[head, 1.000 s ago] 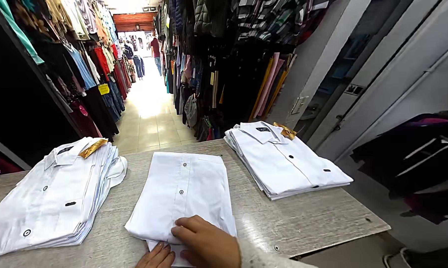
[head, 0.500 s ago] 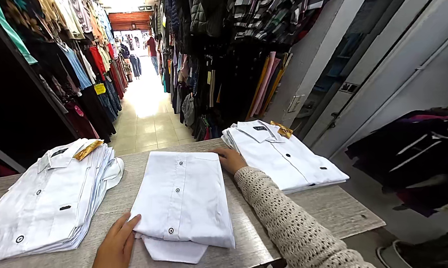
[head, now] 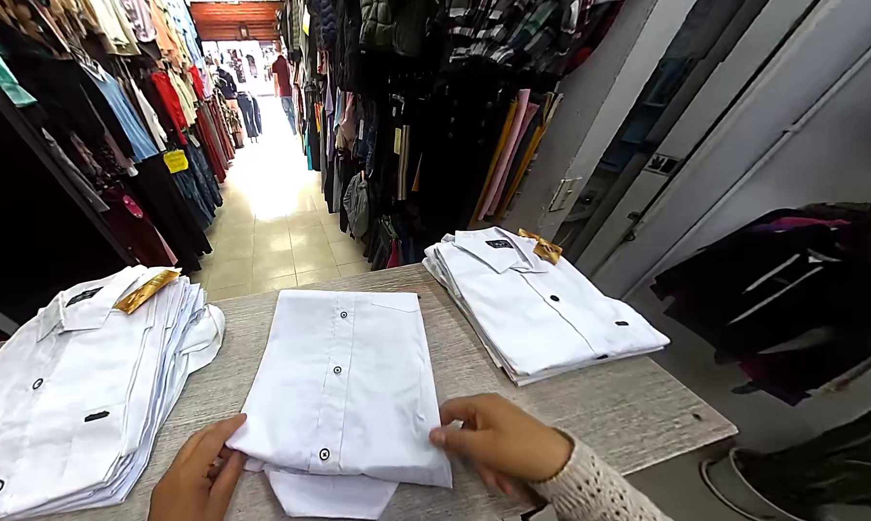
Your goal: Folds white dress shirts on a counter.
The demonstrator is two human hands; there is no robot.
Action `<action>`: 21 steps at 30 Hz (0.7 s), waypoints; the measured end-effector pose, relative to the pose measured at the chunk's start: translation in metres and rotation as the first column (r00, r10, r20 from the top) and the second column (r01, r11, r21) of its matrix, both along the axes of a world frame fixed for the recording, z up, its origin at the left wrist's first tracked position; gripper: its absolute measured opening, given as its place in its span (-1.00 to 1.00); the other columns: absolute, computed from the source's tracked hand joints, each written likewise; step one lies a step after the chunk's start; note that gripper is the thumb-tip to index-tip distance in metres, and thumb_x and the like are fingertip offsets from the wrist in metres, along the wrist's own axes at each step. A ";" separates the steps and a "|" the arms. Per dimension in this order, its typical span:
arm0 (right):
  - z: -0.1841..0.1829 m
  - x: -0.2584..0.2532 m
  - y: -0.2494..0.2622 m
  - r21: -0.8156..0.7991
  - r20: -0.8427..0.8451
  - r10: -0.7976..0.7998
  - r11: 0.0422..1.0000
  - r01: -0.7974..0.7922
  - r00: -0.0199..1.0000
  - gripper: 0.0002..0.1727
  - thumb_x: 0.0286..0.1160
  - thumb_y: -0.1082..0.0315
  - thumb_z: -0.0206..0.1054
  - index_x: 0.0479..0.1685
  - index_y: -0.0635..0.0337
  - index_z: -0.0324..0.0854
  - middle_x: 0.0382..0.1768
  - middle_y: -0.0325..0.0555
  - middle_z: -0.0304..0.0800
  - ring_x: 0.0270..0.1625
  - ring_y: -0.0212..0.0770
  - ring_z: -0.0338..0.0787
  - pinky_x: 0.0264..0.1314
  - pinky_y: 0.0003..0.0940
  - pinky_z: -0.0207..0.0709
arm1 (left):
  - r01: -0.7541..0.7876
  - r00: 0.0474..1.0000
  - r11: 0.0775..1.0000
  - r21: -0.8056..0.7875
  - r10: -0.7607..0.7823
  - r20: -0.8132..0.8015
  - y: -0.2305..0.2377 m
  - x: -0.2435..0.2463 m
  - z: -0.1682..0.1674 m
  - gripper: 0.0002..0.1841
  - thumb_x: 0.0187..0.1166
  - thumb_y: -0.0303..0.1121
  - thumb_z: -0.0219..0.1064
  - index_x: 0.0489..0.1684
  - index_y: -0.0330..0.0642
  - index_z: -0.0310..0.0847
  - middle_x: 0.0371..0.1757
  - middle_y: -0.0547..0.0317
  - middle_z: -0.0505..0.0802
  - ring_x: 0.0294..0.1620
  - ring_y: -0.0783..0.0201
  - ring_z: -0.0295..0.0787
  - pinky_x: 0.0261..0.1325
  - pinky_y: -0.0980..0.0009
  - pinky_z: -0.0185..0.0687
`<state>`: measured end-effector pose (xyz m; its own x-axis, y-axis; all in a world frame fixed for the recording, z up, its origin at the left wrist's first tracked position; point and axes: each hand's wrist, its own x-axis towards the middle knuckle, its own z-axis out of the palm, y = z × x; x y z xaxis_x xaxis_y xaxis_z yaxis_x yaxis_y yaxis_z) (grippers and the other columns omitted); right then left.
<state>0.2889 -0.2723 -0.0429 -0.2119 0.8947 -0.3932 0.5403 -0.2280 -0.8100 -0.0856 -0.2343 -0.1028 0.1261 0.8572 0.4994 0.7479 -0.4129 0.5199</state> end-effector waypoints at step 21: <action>0.001 -0.014 -0.001 0.341 -0.490 0.129 0.939 0.053 0.862 -0.83 0.57 0.38 0.33 0.02 0.02 0.75 -0.14 -0.52 0.90 -0.06 -0.58 0.84 0.08 -0.53 0.74 | 0.469 0.496 0.765 -0.441 0.185 0.849 0.029 0.017 0.070 -0.69 0.61 -0.65 0.03 0.26 -0.27 0.41 -0.20 0.11 0.92 -0.31 0.22 0.96 -0.24 0.32 0.93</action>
<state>0.2744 -0.2729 -0.0424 -0.3332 0.9382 0.0938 0.0450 0.1152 -0.9923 -0.0690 -0.2051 -0.0324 0.0998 0.9872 -0.1246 -0.2027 0.1427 0.9688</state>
